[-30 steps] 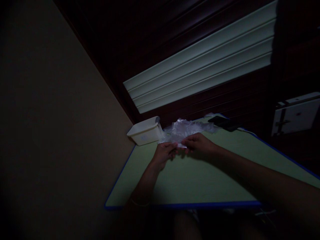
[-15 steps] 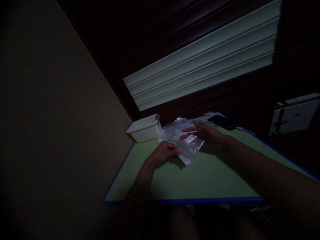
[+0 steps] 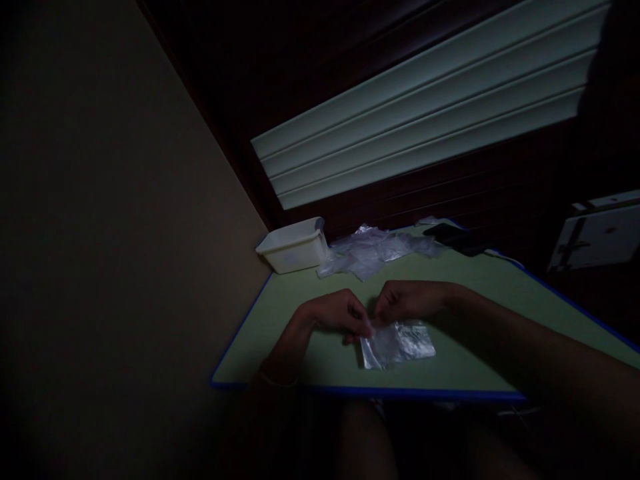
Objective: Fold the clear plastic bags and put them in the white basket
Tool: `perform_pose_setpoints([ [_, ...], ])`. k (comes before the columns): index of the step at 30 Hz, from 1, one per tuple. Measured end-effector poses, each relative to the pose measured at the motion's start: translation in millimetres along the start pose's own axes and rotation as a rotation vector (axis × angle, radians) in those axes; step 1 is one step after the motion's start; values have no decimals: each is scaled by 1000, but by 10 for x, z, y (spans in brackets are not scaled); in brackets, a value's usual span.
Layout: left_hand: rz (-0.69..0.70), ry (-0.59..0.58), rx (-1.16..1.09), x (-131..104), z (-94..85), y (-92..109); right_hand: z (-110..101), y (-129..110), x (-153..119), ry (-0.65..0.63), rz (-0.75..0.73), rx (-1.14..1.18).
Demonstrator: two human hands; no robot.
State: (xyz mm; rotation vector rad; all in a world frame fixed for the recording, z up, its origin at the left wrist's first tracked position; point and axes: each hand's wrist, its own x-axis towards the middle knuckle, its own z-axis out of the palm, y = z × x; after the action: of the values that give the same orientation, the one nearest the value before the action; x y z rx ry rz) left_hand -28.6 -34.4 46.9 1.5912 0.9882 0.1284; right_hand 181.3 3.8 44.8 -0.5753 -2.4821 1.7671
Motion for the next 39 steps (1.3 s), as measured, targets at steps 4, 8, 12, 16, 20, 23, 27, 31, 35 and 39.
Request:
perform_pose_setpoints([
  [4, 15, 60, -14, -38, -35, 3, -45, 20, -7, 83, 20, -56],
  [8, 46, 204, -100, -70, -107, -45, -126, 41, -42, 219, 18, -38],
  [12, 87, 352, -173, -69, -179, -96, -196, 51, -85, 310, 7, 72],
  [16, 259, 569, -229, -17, -207, -105, -218, 86, -51, 452, -4, 132],
  [20, 429, 632, -311, 57, -167, -90, -230, 172, 38, 558, -38, 123],
  [23, 440, 622, -211, 104, -124, -90, -232, 220, 82, 601, -49, 125],
  [27, 429, 684, -79, 150, -95, -101, -216, 181, 77, 626, -24, 90],
  [31, 434, 737, -11, 165, -80, -91, -193, 84, 62, 646, -44, 61],
  [35, 441, 727, -7, 169, -37, -65, -155, 61, 116, 749, -85, 84],
  [39, 425, 681, -12, 171, 16, -41, -125, 123, 198, 746, -118, 138],
])
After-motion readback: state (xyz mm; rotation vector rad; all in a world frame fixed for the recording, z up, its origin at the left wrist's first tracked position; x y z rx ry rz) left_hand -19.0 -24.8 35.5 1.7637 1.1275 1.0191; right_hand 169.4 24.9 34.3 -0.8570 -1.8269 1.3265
